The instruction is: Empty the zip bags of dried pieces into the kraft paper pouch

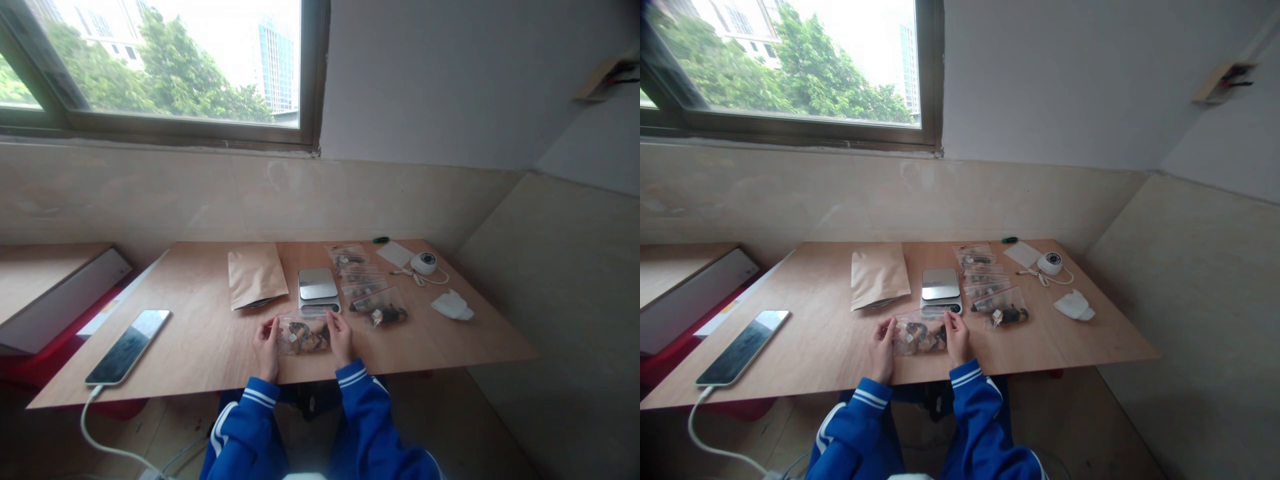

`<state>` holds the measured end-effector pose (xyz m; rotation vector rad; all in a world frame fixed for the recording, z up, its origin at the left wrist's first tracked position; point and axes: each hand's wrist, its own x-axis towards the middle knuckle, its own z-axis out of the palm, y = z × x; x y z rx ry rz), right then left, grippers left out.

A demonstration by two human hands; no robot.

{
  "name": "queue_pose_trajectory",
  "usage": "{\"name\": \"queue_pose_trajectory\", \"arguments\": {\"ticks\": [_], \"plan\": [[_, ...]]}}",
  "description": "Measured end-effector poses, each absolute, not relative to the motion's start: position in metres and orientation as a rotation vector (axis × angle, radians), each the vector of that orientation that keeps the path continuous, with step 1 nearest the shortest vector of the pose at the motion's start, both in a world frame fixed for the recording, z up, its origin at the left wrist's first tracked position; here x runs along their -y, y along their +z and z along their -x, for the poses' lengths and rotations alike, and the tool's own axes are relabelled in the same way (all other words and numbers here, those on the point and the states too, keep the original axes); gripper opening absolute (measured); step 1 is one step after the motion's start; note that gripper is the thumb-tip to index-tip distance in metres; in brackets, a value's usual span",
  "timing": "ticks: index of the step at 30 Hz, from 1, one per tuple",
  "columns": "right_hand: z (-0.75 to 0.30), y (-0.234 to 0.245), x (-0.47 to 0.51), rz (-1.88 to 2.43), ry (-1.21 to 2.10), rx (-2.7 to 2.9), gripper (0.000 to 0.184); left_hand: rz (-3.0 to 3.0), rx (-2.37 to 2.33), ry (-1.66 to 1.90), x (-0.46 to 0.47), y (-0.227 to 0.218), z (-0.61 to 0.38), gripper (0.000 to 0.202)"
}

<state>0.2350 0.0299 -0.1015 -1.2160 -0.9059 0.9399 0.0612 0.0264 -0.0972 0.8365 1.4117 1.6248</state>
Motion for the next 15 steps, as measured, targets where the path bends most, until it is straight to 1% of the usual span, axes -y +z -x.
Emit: {"name": "queue_pose_trajectory", "arguments": {"ticks": [7, 10, 15], "plan": [[-0.2353, -0.0993, -0.0293, 1.219, 0.938, 0.912, 0.041, -0.804, -1.383, 1.632, -0.0276, -0.1005, -0.0607, 0.044], [-0.235, -0.0971, -0.0283, 1.215, 0.941, 0.913, 0.039, -0.804, -1.39, 1.621, -0.0268, -0.0981, -0.0616, 0.046], [-0.2336, -0.0956, -0.0277, 1.207, 0.959, 0.954, 0.034, -0.782, -1.327, 1.621, -0.0248, -0.0937, -0.0656, 0.042]]}}
